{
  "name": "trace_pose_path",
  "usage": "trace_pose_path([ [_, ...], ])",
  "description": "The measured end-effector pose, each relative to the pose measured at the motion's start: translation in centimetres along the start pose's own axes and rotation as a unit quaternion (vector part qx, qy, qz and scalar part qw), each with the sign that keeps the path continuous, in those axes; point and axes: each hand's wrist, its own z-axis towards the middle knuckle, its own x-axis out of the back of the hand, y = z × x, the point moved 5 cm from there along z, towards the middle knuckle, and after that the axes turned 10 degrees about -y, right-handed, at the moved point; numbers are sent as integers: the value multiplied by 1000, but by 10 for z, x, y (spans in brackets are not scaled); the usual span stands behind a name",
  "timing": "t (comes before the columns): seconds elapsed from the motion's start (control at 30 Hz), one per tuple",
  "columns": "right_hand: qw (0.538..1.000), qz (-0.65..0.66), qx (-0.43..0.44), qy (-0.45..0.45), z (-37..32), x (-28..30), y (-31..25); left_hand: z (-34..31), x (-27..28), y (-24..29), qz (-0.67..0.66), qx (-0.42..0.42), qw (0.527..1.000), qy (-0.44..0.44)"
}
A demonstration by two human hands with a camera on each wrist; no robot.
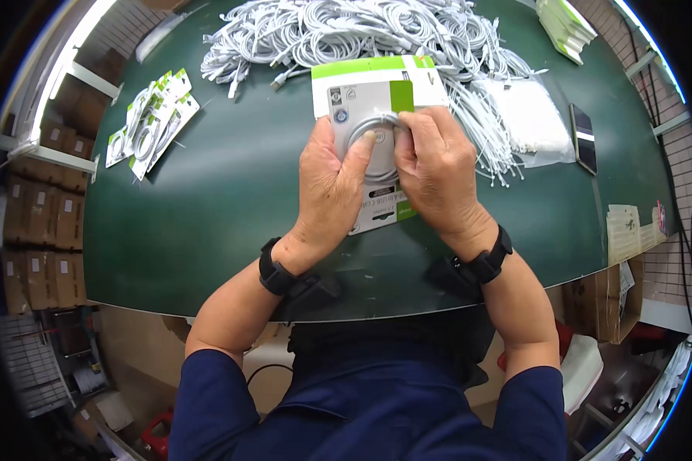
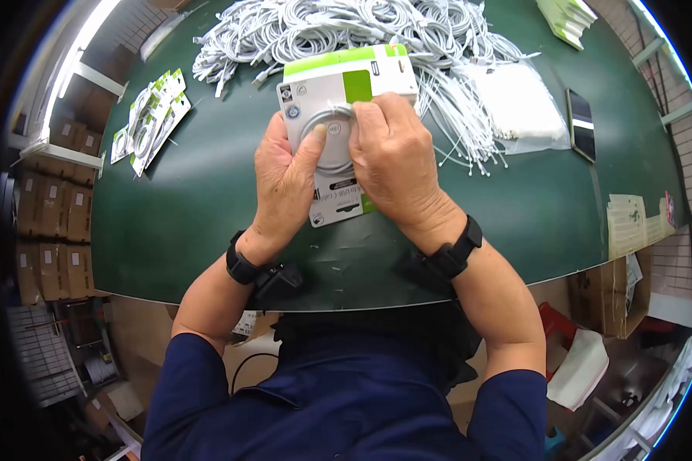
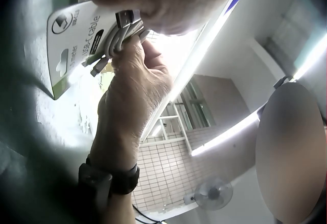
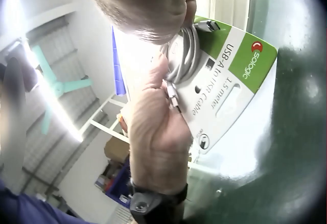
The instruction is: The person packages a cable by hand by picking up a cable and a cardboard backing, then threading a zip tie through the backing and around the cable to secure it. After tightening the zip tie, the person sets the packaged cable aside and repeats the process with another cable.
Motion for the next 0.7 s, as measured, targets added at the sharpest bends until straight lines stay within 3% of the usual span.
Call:
trace_pose_path([
  [0.13, 975, 189, -115, 1, -4, -1, 14, 1, 2, -3, -64, 10, 998, 7],
  [0.27, 955, 240, -173, -3, -4, 1, 16, 1, 5, -6, -82, 35, 996, 3],
  [0.47, 978, 151, -141, -23, -1, 6, 15, 1, 6, -7, -74, 48, 996, -4],
  [0.57, 990, 113, -84, -17, -2, 5, 14, 0, 5, -6, -77, 43, 996, -5],
  [0.7, 977, 172, -128, -8, -2, 5, 15, 1, 3, -5, -100, 23, 995, 0],
])
